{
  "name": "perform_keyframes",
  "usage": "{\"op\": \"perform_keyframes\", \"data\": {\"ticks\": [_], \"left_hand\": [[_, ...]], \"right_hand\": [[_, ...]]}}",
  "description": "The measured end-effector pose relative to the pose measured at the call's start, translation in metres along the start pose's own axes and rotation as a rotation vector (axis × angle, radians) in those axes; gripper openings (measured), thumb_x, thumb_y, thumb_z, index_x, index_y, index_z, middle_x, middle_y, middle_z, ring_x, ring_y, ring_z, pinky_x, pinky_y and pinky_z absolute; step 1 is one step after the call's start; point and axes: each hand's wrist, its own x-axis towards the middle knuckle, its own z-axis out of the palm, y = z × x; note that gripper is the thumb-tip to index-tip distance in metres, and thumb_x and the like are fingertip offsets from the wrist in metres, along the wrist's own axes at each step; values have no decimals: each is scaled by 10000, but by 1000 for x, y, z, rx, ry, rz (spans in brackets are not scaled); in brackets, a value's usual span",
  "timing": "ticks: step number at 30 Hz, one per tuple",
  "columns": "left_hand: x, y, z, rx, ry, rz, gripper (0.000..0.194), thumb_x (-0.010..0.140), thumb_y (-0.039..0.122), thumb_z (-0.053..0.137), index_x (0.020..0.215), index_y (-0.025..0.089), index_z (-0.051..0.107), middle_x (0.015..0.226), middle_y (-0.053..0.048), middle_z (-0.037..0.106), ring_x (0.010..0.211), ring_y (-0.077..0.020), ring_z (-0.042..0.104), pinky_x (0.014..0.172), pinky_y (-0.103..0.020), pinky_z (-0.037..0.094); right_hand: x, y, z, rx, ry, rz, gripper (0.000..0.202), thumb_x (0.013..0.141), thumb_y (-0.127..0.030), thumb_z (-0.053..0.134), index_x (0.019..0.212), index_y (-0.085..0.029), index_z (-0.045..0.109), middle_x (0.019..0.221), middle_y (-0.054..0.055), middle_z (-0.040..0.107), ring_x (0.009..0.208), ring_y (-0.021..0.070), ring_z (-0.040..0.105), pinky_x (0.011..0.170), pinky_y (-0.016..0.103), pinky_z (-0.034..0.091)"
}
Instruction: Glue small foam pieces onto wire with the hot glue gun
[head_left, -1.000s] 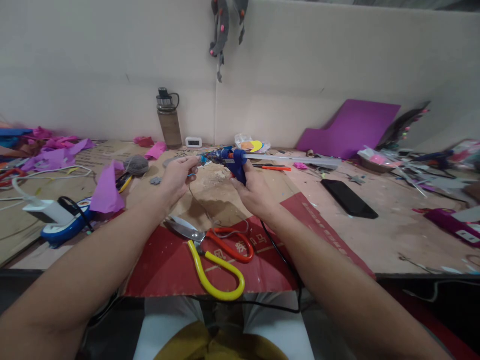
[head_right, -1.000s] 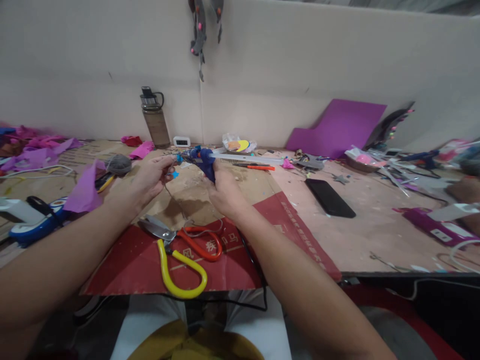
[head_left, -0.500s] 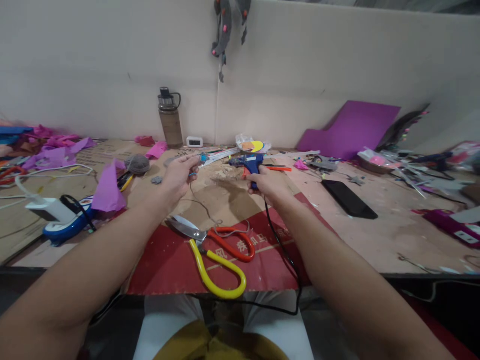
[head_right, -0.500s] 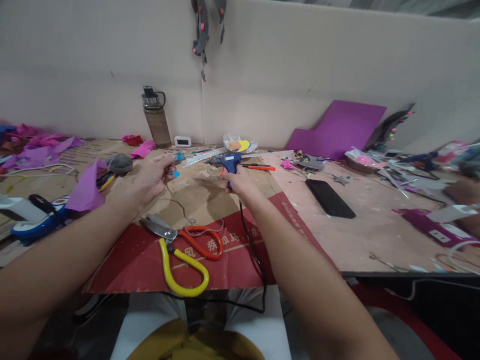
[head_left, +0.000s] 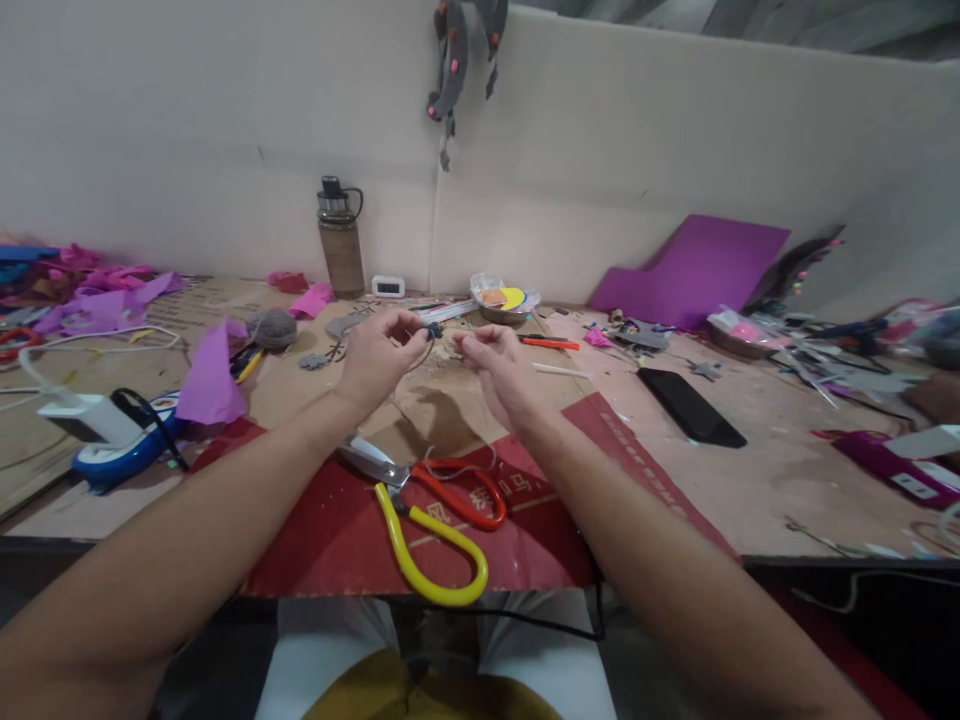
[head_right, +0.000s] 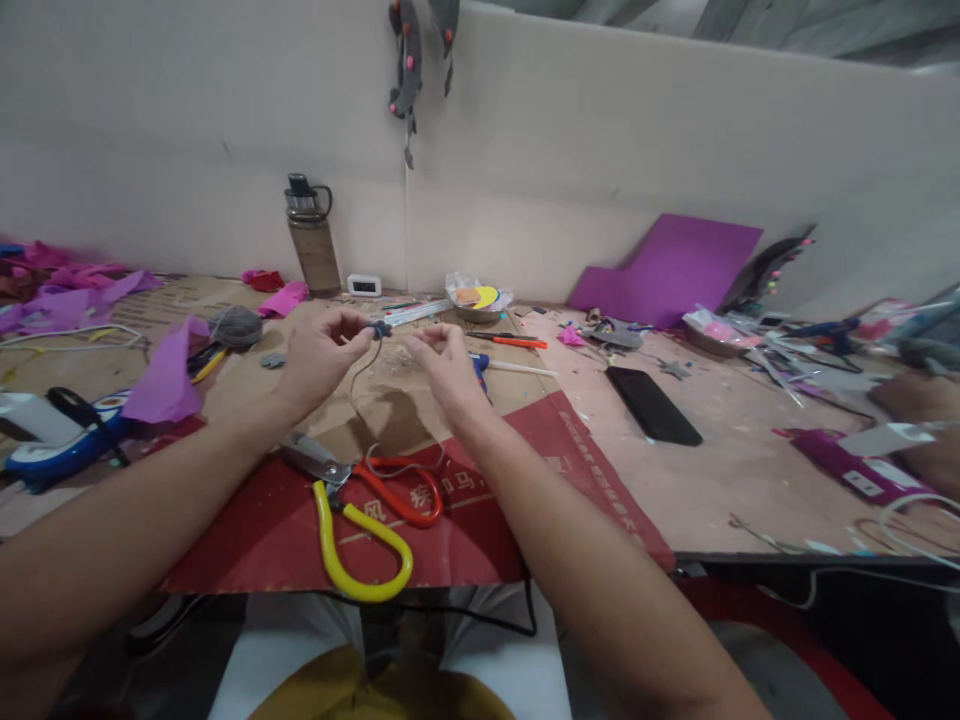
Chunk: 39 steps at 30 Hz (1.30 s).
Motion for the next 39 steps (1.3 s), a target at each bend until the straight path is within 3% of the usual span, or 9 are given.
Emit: {"op": "perform_keyframes", "data": {"ticks": [3,7,9,12,16,26,39], "left_hand": [[-4,2,2,59,-17,57,77,743,206,636,790,170,686,728,-12,648,642,-116,558,626,-239,422],[-4,3,5,-7,-9,-7,72,718,199,670,783,171,685,713,-12,650,634,-116,562,595,-231,429],[-4,3,7,-94,-28,-84,82,714,206,685,785,166,673,674,-8,641,586,-111,555,550,-229,434],[-4,5,8,-207,-67,-145,106,729,220,691,809,160,656,647,-6,638,544,-108,572,527,-235,477],[-6,7,11,-258,-117,-127,127,755,226,684,859,153,668,689,-14,667,569,-109,622,585,-246,537],[-7,9,11,-270,-158,-143,117,757,229,691,834,141,689,658,-20,672,562,-112,630,585,-235,546],[-8,9,10,-205,-205,-136,131,779,258,643,834,142,666,615,-8,667,548,-111,630,588,-235,561]], "right_hand": [[-13,-2,21,322,-142,179,441,658,-299,703,933,-251,361,886,-3,643,853,155,654,816,330,510],[-18,-1,21,250,-103,258,465,673,-307,725,965,-260,367,661,-109,503,522,80,477,596,252,470],[-15,1,16,74,-59,174,343,726,-318,675,944,-248,420,634,-111,443,493,69,388,513,214,386],[-11,0,9,-228,-20,-73,121,795,-285,600,836,-210,514,657,-66,478,556,82,398,536,228,345],[-11,-7,4,-475,34,-258,97,826,-272,591,776,-195,560,635,-43,480,597,103,404,589,255,339],[-9,-6,1,-564,56,-307,144,834,-313,596,751,-195,582,739,11,617,695,139,527,629,263,388],[-9,-6,0,-749,48,-365,271,890,-345,541,687,-177,602,649,3,583,593,113,456,583,254,321]]}}
